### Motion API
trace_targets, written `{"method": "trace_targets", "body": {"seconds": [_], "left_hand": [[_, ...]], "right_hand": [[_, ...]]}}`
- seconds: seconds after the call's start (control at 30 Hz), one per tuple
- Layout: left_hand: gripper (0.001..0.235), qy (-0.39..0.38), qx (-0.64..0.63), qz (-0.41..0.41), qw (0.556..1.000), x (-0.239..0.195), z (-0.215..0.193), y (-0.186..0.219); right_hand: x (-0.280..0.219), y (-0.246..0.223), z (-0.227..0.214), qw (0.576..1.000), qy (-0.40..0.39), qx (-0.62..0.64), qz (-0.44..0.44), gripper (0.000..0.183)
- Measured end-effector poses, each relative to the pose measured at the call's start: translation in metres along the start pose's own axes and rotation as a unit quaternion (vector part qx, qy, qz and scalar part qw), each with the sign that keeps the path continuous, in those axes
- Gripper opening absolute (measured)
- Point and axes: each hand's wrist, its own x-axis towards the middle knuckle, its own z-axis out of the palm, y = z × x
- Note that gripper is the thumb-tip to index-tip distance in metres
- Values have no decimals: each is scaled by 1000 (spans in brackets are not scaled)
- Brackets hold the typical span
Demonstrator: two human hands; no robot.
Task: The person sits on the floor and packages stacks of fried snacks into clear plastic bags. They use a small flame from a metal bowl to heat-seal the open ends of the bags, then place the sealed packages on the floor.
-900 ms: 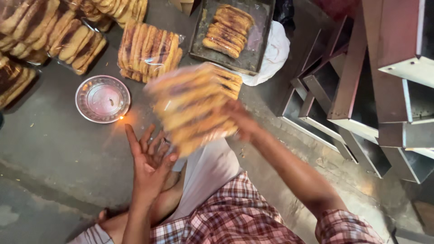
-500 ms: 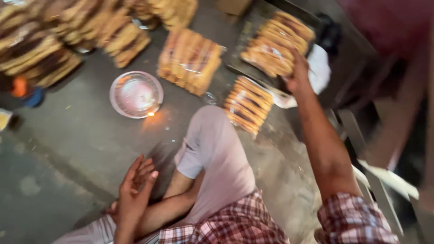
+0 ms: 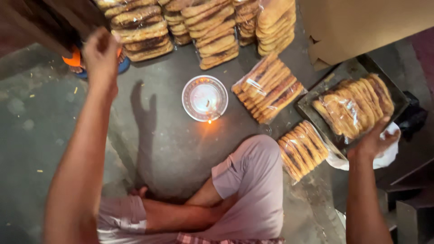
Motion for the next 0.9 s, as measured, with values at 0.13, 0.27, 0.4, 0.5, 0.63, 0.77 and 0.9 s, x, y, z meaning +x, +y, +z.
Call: {"method": "trace_targets", "body": {"seconds": [0.13,0.27,0.4,0.5,0.63,0.77,0.9], "left_hand": [[36,116,-11,40,992,105,19,-24],[35,144,-59,107,982,168,37,-59],[24,287,183,-26,940,208,40,-86],[14,325,217,55,919,208,34,-102],[22,218,-8,251,943,177,26,-85],[34,90,-157,223,958,104,12,-35],[22,14,-119,270,955,20,-11,28]], "right_hand": [[-83,-21,-7,952,-24,-113,-283,73],[-153,-35,-17,926,-136,-111,-334,67],[-192,-49,-16,918,-211,-92,-322,55],[-210,-59,-20,919,-251,-42,-302,53],[-217,-78,-12,925,-242,-42,-291,46],[-232,-91,-10,923,-281,68,-255,32],[-267,-109,-4,904,-315,75,-279,16]]}}
